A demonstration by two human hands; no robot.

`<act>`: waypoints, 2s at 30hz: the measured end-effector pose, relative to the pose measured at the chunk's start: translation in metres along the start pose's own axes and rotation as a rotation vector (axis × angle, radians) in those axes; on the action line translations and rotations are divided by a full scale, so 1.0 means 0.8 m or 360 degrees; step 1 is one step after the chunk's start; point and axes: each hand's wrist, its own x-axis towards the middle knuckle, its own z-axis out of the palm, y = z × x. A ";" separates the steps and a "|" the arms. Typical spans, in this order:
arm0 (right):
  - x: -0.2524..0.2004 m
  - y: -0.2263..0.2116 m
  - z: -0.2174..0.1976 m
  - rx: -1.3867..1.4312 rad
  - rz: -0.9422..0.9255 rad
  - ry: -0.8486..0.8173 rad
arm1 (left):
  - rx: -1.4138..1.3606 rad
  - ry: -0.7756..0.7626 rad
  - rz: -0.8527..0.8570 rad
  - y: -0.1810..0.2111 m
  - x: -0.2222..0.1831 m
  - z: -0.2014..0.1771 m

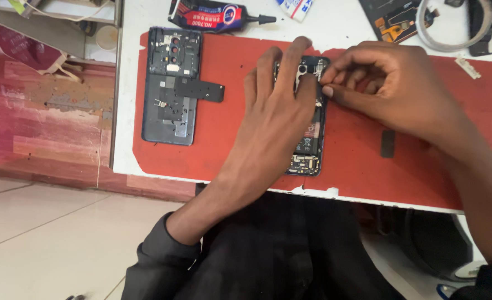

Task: The person is repairing a disassembled smartphone on a red work mat. They use a screwdriver to tighten screws on the camera module and then carefully connect a flexible ribbon cable to the motherboard. The person handles the phone and internal components with precision, ensuring the parts are securely attached.

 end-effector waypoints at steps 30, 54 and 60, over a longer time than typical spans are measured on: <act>0.002 0.004 0.003 0.0037 -0.0002 0.0002 | 0.0123 0.0089 -0.0247 0.018 0.001 0.040; -0.002 -0.008 -0.004 -0.0013 -0.0031 -0.0007 | -0.0400 0.0193 -0.0332 0.013 -0.022 0.022; 0.000 -0.008 -0.002 0.0013 0.0048 -0.0044 | -0.0381 0.0147 -0.0193 0.007 -0.020 0.016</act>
